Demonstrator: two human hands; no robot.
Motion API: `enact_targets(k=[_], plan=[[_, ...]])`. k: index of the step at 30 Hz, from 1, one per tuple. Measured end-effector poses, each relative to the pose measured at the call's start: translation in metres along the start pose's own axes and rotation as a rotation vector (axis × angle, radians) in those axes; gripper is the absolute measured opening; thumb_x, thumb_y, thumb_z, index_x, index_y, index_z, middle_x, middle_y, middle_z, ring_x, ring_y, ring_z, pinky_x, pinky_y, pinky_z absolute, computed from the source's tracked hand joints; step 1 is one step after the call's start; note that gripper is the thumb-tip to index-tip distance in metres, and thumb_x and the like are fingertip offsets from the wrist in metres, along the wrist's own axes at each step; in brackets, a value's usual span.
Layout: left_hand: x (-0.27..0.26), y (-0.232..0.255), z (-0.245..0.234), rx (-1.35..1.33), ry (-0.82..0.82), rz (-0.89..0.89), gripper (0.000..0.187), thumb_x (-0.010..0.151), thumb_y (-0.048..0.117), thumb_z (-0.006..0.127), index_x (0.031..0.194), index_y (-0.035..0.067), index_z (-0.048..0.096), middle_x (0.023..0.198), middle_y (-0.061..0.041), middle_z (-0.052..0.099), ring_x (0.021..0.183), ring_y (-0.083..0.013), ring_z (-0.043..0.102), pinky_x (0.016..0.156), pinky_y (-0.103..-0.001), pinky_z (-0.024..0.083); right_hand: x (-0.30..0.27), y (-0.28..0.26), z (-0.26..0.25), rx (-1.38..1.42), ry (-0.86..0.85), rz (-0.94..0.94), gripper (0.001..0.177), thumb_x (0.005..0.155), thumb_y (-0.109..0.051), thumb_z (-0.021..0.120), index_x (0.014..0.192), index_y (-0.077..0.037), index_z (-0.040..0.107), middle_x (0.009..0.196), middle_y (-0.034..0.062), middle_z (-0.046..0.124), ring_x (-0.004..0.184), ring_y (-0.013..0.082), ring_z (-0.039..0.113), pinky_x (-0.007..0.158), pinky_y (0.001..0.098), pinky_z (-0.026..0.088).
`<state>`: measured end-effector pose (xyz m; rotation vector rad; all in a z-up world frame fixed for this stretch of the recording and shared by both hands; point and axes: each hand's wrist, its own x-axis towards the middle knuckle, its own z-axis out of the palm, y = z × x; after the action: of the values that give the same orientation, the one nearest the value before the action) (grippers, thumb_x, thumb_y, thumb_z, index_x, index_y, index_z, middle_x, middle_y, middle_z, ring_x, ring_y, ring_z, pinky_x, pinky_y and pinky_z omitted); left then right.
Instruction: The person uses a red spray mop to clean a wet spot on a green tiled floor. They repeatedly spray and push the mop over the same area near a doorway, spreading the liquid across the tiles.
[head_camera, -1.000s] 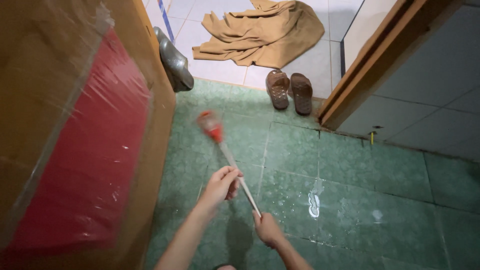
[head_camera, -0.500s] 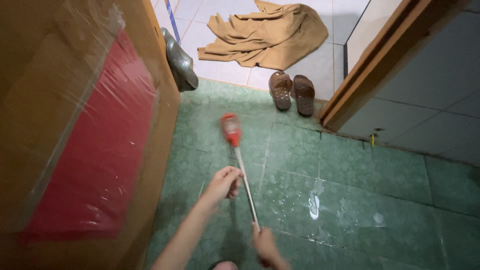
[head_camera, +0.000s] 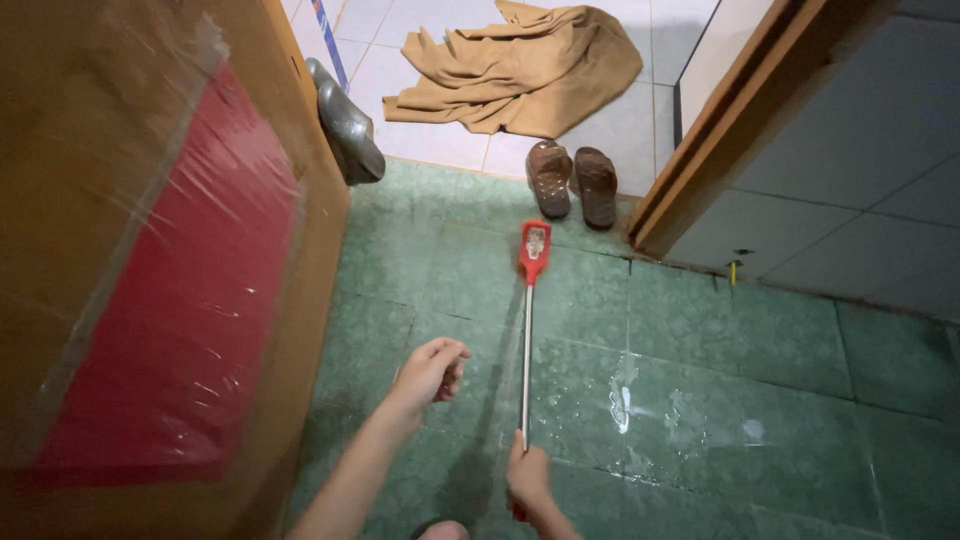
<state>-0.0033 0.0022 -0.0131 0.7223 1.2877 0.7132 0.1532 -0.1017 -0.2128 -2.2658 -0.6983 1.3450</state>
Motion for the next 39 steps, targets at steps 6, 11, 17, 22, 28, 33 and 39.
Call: enact_targets(k=[6, 11, 17, 22, 28, 33, 39], plan=[[0.021, -0.018, 0.006, 0.058, -0.095, -0.008, 0.018, 0.093, 0.017, 0.052, 0.077, 0.009, 0.054, 0.062, -0.004, 0.051, 0.047, -0.0143, 0.047, 0.043, -0.026, 0.034, -0.025, -0.021, -0.104, -0.869, -0.331, -0.240, 0.032, 0.101, -0.045, 0.041, 0.100, -0.019, 0.060, 0.083, -0.0053, 0.065, 0.067, 0.0077, 0.059, 0.059, 0.0205, 0.052], [0.005, -0.010, 0.012, 0.308, -0.204, -0.128, 0.021, 0.093, 0.015, 0.046, 0.076, 0.009, 0.057, 0.063, -0.003, 0.052, 0.052, -0.0145, 0.048, 0.049, -0.026, 0.037, 0.020, -0.006, -0.093, -0.492, -0.272, -0.189, 0.037, 0.101, -0.039, 0.043, 0.086, -0.010, 0.062, 0.066, -0.0021, 0.056, 0.051, 0.0083, 0.048, 0.043, 0.0213, 0.042], [-0.011, -0.002, 0.026, 0.401, -0.282, -0.164, 0.030, 0.095, 0.023, 0.041, 0.068, 0.012, 0.044, 0.063, -0.002, 0.050, 0.053, -0.0147, 0.047, 0.051, -0.027, 0.036, 0.002, -0.023, -0.089, -0.295, -0.196, -0.098, 0.045, 0.098, -0.045, 0.041, 0.085, -0.007, 0.061, 0.067, 0.0064, 0.059, 0.056, 0.0215, 0.055, 0.051, 0.0377, 0.041], [0.005, -0.024, 0.024, 0.315, -0.320, -0.165, 0.039, 0.101, 0.029, 0.042, 0.068, 0.010, 0.042, 0.063, -0.005, 0.048, 0.047, -0.0171, 0.047, 0.046, -0.027, 0.034, 0.046, -0.009, -0.169, -0.880, -0.404, -0.372, 0.032, 0.101, -0.039, 0.042, 0.089, -0.018, 0.062, 0.069, -0.0093, 0.057, 0.051, 0.0026, 0.046, 0.047, 0.0130, 0.045], [-0.005, -0.011, 0.020, 0.378, -0.285, -0.127, 0.047, 0.102, 0.038, 0.044, 0.063, 0.012, 0.037, 0.059, -0.002, 0.041, 0.050, -0.0147, 0.046, 0.051, -0.028, 0.035, 0.027, -0.006, -0.160, -0.061, -0.279, -0.088, 0.034, 0.104, -0.031, 0.039, 0.089, -0.004, 0.052, 0.061, 0.0018, 0.048, 0.040, 0.0107, 0.035, 0.031, 0.0245, 0.036], [-0.003, -0.009, 0.032, 0.405, -0.334, -0.124, 0.043, 0.102, 0.035, 0.044, 0.067, 0.010, 0.046, 0.063, -0.003, 0.049, 0.056, -0.0152, 0.051, 0.054, -0.028, 0.039, 0.025, 0.014, -0.181, -0.682, -0.410, -0.220, 0.037, 0.102, -0.038, 0.042, 0.080, -0.015, 0.061, 0.062, -0.0073, 0.054, 0.045, 0.0023, 0.043, 0.039, 0.0138, 0.041], [0.005, -0.027, 0.026, 0.423, -0.297, -0.160, 0.035, 0.101, 0.031, 0.044, 0.073, 0.010, 0.049, 0.066, -0.003, 0.050, 0.054, -0.0146, 0.056, 0.048, -0.026, 0.039, 0.053, -0.007, -0.211, -0.627, -0.289, -0.300, 0.040, 0.099, -0.046, 0.039, 0.073, -0.018, 0.050, 0.063, -0.0047, 0.049, 0.053, 0.0100, 0.041, 0.052, 0.0268, 0.035]])
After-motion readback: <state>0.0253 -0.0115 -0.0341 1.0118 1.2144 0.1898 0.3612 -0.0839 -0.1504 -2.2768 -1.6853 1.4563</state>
